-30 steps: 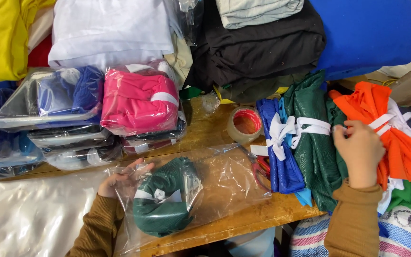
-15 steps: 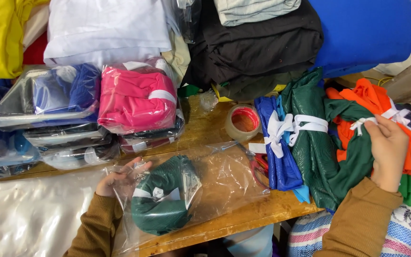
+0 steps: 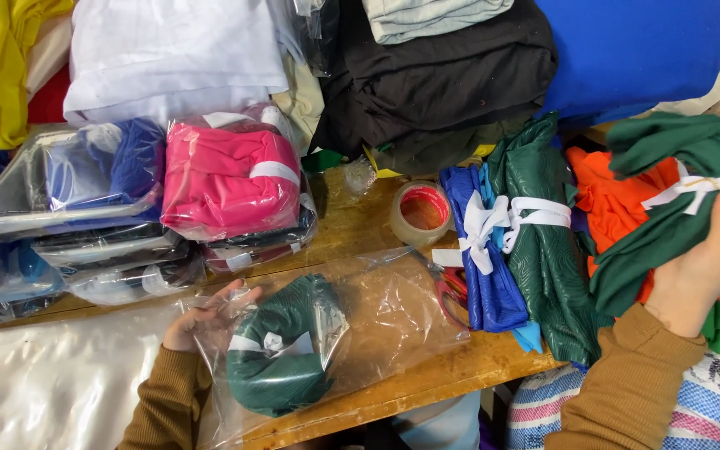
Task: Folding pieces of colored fabric and placing them into individual clear plastic bags.
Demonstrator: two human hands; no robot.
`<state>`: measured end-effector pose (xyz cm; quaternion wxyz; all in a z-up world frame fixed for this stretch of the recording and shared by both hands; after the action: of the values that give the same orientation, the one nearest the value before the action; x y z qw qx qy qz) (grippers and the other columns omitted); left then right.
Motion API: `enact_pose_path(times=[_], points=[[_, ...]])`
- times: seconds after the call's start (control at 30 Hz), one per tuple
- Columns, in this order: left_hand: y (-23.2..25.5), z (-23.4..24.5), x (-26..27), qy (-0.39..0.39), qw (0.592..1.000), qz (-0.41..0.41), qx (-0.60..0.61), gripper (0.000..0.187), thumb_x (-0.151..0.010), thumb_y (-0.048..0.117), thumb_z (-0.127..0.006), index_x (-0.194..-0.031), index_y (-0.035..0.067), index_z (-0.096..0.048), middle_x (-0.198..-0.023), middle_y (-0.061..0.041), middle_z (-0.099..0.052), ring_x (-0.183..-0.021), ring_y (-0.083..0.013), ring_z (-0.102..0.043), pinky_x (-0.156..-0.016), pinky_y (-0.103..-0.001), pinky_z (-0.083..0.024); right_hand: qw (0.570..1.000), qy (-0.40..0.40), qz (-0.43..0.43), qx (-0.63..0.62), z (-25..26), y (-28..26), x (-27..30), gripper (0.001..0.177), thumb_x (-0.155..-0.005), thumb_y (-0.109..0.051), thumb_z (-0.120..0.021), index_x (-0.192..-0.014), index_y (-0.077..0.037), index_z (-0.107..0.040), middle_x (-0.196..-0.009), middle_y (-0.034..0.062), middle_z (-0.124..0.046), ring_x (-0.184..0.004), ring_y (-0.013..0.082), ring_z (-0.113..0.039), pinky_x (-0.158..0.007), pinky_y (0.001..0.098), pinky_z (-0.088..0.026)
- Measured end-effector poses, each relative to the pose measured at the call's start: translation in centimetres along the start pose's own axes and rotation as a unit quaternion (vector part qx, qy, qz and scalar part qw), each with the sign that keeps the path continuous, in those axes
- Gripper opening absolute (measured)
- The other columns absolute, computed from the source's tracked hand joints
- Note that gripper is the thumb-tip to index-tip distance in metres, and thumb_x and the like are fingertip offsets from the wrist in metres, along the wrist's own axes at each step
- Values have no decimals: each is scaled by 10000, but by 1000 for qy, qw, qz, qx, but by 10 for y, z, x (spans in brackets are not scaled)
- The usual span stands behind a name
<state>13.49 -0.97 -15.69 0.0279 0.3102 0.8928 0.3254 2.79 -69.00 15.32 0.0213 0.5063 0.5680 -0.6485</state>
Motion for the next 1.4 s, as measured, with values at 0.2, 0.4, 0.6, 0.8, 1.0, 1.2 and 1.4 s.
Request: enact_pose_path(times=[0.2,0.4,0.6,0.8,1.0,1.2,1.4], points=[[0,-23,-1,-140,981,61,120,769,-859,-97,-474,-1590,53,-288,-1633,-230,-325,-1493,-429,-262,-1186,-580,-166,989,54,-134,-10,-25,12,16,374,-1056,-244,-654,-1400,-106,-610,-1381,77,-689,-1226,133,-687,-1137,279,-608],[1,-23,-3,6,997,45,-57,757,-760,212,-540,-1503,107,-436,-1593,-215,-443,-1491,-415,-353,-1191,-638,-159,965,-11,-260,-30,-96,-14,38,276,-1028,-146,-611,-1297,-119,-662,-1278,65,-721,-1052,108,-727,-932,188,-611],[6,-26,4,102,993,17,-49,740,-684,191,-538,-1417,90,-544,-1532,-283,-516,-1459,-434,-422,-1188,-615,-178,917,-201,-321,-127,-176,-31,71,701,-857,-104,-562,-1536,11,-426,-1431,188,-571,-1250,255,-584,-1087,324,-460],[8,-37,16,216,976,33,-17,715,-688,120,-400,-1381,-17,-514,-1461,-377,-535,-1368,-515,-476,-1132,-655,-296,894,-299,-277,-187,-224,-53,95,520,-926,35,-547,-1438,6,-458,-1452,207,-587,-1327,282,-586,-1103,375,-490],[-11,6,-5,-48,997,-38,38,772,-814,161,-448,-1563,62,-292,-1515,-314,-420,-1324,-409,-545,-1022,-510,-510,857,-313,-270,-309,-241,-37,107,564,-854,78,-543,-1410,96,-447,-1302,258,-662,-1064,310,-693,-908,458,-600],[43,-56,18,9,982,-176,60,657,-856,228,-597,-1482,77,-465,-1526,-295,-420,-1290,-458,-545,-1017,-603,-491,743,-304,-345,-486,-265,-38,122,542,-894,3,-491,-1426,107,-481,-1028,231,-682,-876,340,-689,-819,484,-585],[60,-54,31,-81,964,-236,89,616,-955,196,-495,-1541,28,-406,-1563,-345,-348,-1381,-582,-341,-1071,-699,-339,859,-436,-266,-31,-272,-55,124,481,-944,-110,-551,-1416,-18,-573,-1161,201,-763,-863,162,-689,-744,317,-572]])
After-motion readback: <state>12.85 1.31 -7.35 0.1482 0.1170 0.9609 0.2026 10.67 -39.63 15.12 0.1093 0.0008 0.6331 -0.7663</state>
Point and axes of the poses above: each hand's wrist, its own x-axis away from the middle knuckle, its own z-axis out of the back of the hand, y = z × x, the point moved 9 cm from there along -x, towards the middle knuckle
